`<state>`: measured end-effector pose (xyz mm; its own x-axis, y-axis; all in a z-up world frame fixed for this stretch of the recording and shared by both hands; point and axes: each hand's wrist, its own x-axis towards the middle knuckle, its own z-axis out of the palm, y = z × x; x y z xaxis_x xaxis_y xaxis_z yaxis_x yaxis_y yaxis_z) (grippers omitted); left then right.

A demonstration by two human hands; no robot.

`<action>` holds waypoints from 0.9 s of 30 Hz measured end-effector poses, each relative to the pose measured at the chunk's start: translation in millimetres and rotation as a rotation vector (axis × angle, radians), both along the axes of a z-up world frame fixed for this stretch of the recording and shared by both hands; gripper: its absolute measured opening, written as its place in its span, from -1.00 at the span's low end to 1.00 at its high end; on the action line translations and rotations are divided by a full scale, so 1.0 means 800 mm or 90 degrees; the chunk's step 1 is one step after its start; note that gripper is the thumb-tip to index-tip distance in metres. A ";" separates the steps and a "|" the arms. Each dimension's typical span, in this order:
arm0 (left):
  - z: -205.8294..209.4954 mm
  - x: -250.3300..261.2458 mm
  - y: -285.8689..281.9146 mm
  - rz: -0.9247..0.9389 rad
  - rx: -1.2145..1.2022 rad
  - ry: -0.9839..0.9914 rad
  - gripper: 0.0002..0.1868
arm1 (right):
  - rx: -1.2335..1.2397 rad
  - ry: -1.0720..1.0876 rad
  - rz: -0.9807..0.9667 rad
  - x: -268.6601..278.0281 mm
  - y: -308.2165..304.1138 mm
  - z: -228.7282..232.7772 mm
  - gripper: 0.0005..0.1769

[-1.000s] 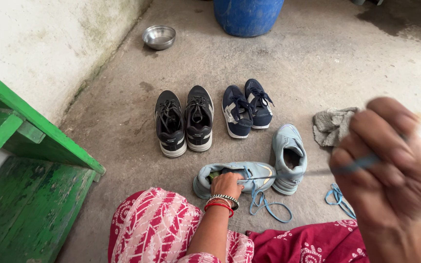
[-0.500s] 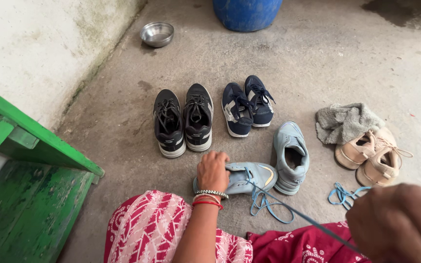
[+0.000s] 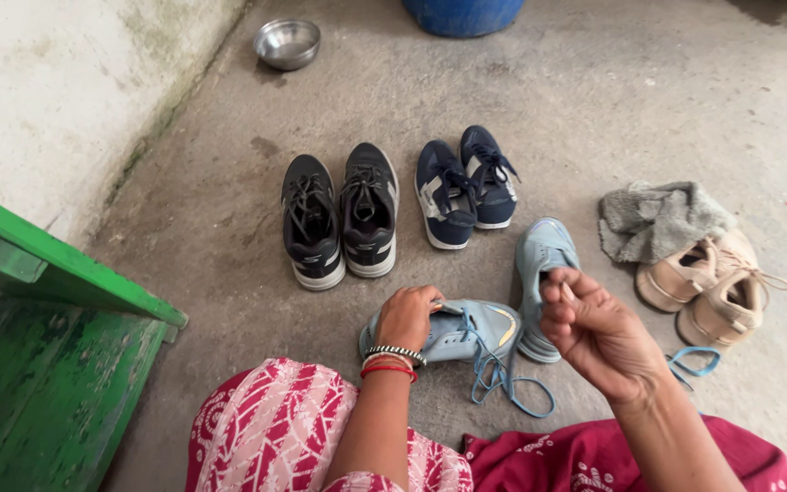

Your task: The person sits on the floor and threads a blue shoelace through the eyelets of a light blue sneaker. They pull the lace through multiple eyelets and adjust the tension, but do not tie a final knot.

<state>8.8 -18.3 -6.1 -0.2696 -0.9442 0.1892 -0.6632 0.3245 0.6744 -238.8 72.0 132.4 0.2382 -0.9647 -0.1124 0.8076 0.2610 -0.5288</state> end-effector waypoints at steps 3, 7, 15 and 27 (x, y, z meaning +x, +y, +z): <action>-0.006 -0.004 -0.007 0.009 -0.040 -0.004 -0.94 | -0.004 0.010 0.044 -0.007 0.005 -0.033 -0.88; -0.011 -0.011 -0.015 0.023 -0.036 -0.046 -0.90 | 0.075 0.385 0.043 0.003 -0.007 -0.072 -0.88; -0.001 -0.018 -0.017 0.063 0.029 -0.079 -0.88 | 0.109 0.719 -0.011 0.079 -0.054 -0.130 -0.60; -0.001 -0.021 -0.017 0.068 0.055 -0.054 -0.88 | 0.091 1.008 -0.158 0.119 -0.066 -0.128 -0.53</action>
